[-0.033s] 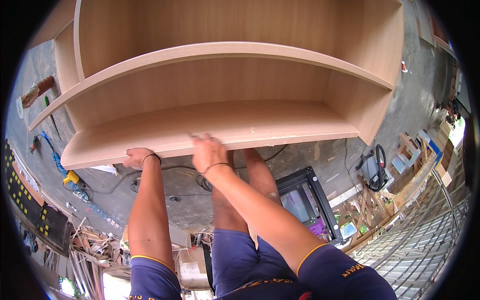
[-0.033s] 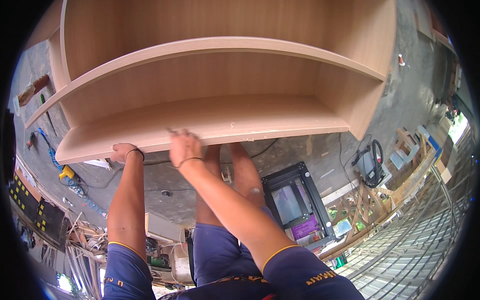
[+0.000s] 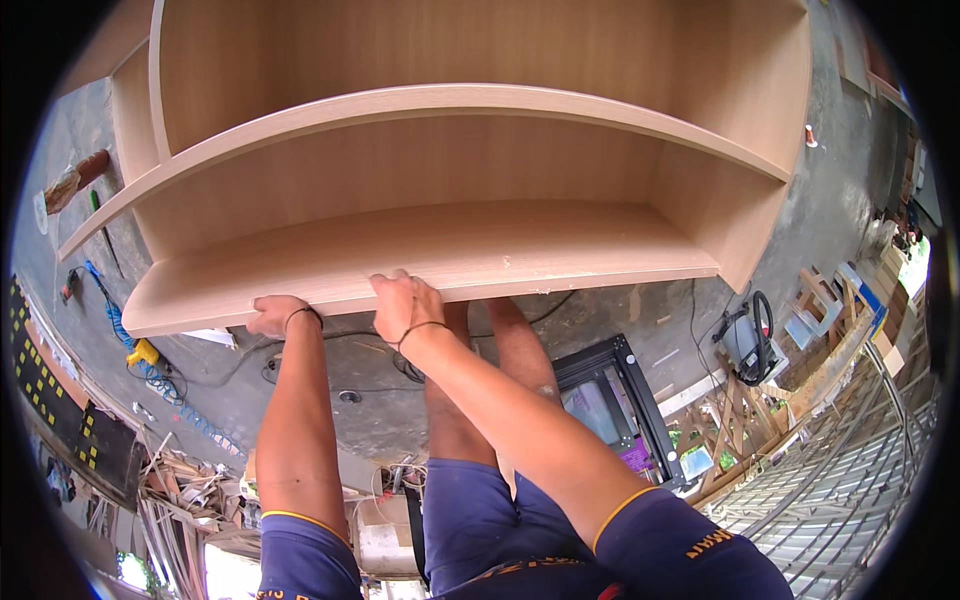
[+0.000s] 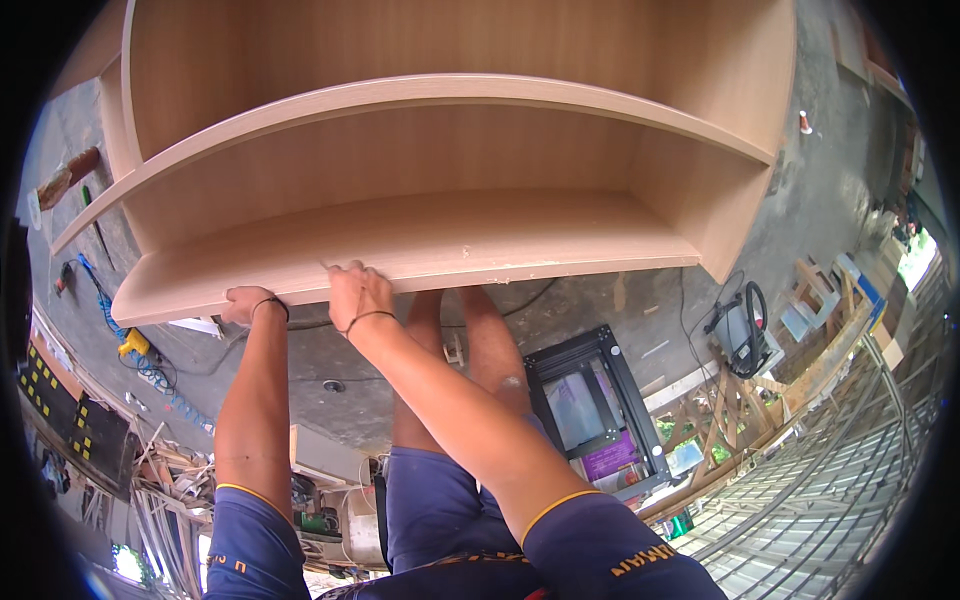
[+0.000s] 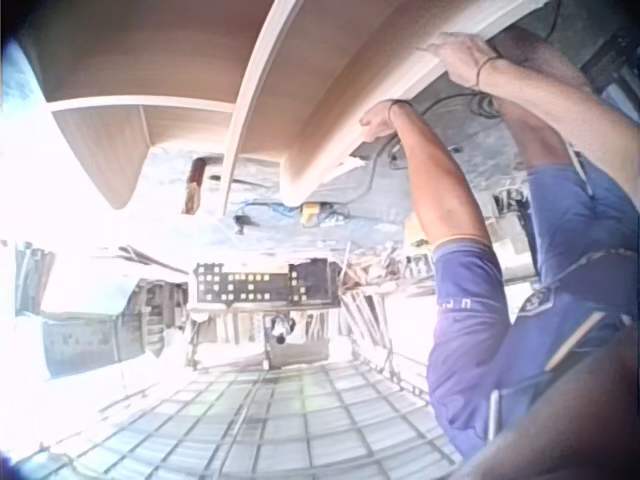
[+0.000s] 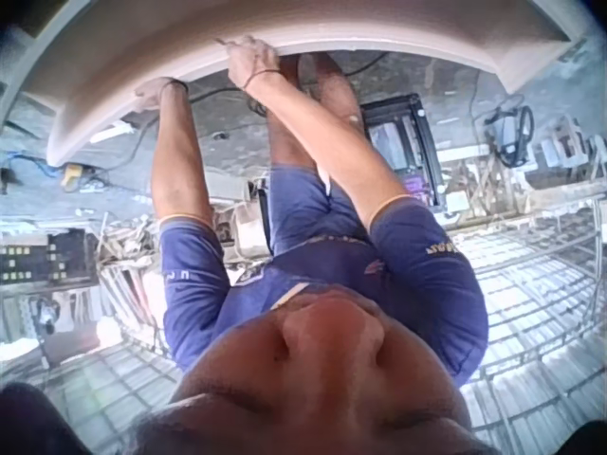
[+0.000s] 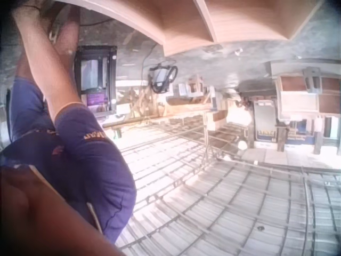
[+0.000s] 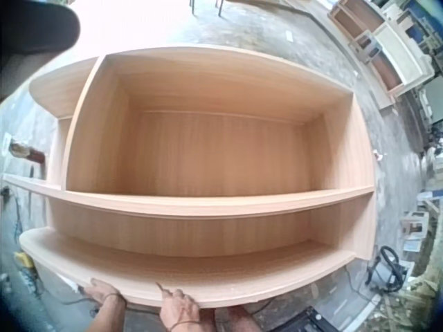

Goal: The person applies a finishing strip to the edge of a curved wooden shelf by hand and using a tool to smooth it, then uses a heat gun on the edge and finishes by scraping off excess material with a scraper.

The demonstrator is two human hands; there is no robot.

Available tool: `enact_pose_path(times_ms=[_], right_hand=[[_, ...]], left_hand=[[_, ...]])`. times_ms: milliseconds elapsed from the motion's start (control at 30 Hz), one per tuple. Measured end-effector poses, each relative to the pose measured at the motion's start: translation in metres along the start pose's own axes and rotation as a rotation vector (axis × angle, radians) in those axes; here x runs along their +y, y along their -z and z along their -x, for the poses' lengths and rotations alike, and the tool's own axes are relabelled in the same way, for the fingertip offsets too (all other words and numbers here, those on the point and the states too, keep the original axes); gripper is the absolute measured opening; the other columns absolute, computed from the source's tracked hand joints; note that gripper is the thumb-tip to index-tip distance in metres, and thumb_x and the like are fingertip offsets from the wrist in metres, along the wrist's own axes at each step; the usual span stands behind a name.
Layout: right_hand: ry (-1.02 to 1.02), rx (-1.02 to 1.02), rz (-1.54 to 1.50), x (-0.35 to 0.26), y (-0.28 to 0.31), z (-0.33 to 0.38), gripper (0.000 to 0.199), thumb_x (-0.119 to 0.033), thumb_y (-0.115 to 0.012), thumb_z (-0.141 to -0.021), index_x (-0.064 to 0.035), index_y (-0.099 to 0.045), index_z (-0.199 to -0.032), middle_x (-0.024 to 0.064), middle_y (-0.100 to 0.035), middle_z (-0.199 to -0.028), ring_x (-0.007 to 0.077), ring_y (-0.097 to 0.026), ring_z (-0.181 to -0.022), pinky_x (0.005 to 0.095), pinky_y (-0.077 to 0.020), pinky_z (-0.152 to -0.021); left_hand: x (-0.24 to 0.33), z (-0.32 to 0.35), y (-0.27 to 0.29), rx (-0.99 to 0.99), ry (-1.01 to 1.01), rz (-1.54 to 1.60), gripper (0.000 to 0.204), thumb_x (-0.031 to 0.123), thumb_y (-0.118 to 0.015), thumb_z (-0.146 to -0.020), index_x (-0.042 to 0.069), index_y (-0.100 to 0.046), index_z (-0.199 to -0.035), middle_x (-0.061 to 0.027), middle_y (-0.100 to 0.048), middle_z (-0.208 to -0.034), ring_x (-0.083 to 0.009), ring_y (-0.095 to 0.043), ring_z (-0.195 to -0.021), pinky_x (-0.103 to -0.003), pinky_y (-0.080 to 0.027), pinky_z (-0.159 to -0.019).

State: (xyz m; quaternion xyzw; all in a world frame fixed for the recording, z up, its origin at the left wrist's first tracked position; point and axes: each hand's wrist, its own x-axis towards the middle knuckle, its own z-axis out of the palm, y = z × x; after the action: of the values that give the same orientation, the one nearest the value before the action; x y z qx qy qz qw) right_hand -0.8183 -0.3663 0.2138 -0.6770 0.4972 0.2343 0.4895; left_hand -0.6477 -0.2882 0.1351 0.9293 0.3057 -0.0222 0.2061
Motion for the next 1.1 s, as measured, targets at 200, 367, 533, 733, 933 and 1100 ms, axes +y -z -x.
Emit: enact_pose_path(times_ms=[200, 367, 533, 733, 933, 1100], right_hand=[[-0.039, 0.303, -0.176, 0.161, 0.087, 0.021, 0.038, -0.005, -0.053, -0.080, -0.0099, -0.064, -0.117, 0.0211, -0.062, -0.109, 0.0376, -0.060, -0.103, 0.0436, -0.0481, -0.092], [-0.540, 0.244, 0.444, 0.309, 0.182, 0.094, 0.035, -0.008, -0.054, -0.080, -0.0111, -0.065, -0.113, 0.0207, -0.064, -0.105, 0.0393, -0.062, -0.098, 0.0455, -0.0499, -0.087], [-0.486, 0.282, 0.503, 0.263, 0.123, 0.078, 0.036, -0.009, -0.057, -0.076, -0.0123, -0.066, -0.111, 0.0193, -0.064, -0.103, 0.0370, -0.063, -0.094, 0.0463, -0.0523, -0.082], [-0.094, 0.123, 0.127, 0.041, 0.017, 0.018, 0.033, -0.008, -0.056, -0.075, -0.0083, -0.067, -0.107, 0.0175, -0.064, -0.106, 0.0365, -0.062, -0.100, 0.0464, -0.0528, -0.083], [0.059, 0.212, -0.340, 0.048, 0.044, 0.009, 0.028, -0.003, -0.055, -0.080, -0.0027, -0.066, -0.106, 0.0230, -0.063, -0.097, 0.0396, -0.063, -0.092, 0.0439, -0.0512, -0.082], [-0.352, 0.226, -0.218, 0.287, 0.148, 0.048, 0.032, -0.010, -0.059, -0.082, -0.0028, -0.066, -0.113, 0.0190, -0.068, -0.106, 0.0282, -0.064, -0.103, 0.0344, -0.0493, -0.091]], left_hand=[[-0.006, -0.005, -0.002, 0.036, -0.046, -0.014, 0.052, 0.033, -0.040, -0.095, -0.009, -0.036, -0.126, -0.0378, -0.055, -0.112, -0.0503, -0.059, -0.098, -0.056, -0.047, -0.083], [-0.004, -0.003, -0.001, 0.044, -0.040, -0.044, 0.050, 0.032, -0.040, -0.094, -0.007, -0.037, -0.124, -0.0380, -0.056, -0.111, -0.0508, -0.059, -0.097, -0.057, -0.046, -0.083], [-0.010, -0.010, -0.004, 0.069, -0.029, -0.084, 0.046, 0.031, -0.040, -0.093, -0.006, -0.039, -0.121, -0.0375, -0.057, -0.109, -0.0504, -0.059, -0.096, -0.057, -0.046, -0.082], [-0.002, -0.005, -0.005, 0.078, -0.019, -0.121, 0.046, 0.030, -0.041, -0.092, -0.006, -0.040, -0.120, -0.0362, -0.058, -0.109, -0.0498, -0.060, -0.095, -0.057, -0.046, -0.082], [-0.012, -0.015, -0.007, 0.073, -0.039, -0.057, 0.047, 0.030, -0.041, -0.092, -0.007, -0.040, -0.121, -0.0366, -0.058, -0.109, -0.0498, -0.060, -0.095, -0.056, -0.047, -0.082], [-0.001, -0.003, -0.002, 0.055, -0.021, -0.086, 0.047, 0.030, -0.041, -0.092, -0.007, -0.040, -0.121, -0.0375, -0.057, -0.108, -0.0506, -0.059, -0.095, -0.057, -0.046, -0.081]])
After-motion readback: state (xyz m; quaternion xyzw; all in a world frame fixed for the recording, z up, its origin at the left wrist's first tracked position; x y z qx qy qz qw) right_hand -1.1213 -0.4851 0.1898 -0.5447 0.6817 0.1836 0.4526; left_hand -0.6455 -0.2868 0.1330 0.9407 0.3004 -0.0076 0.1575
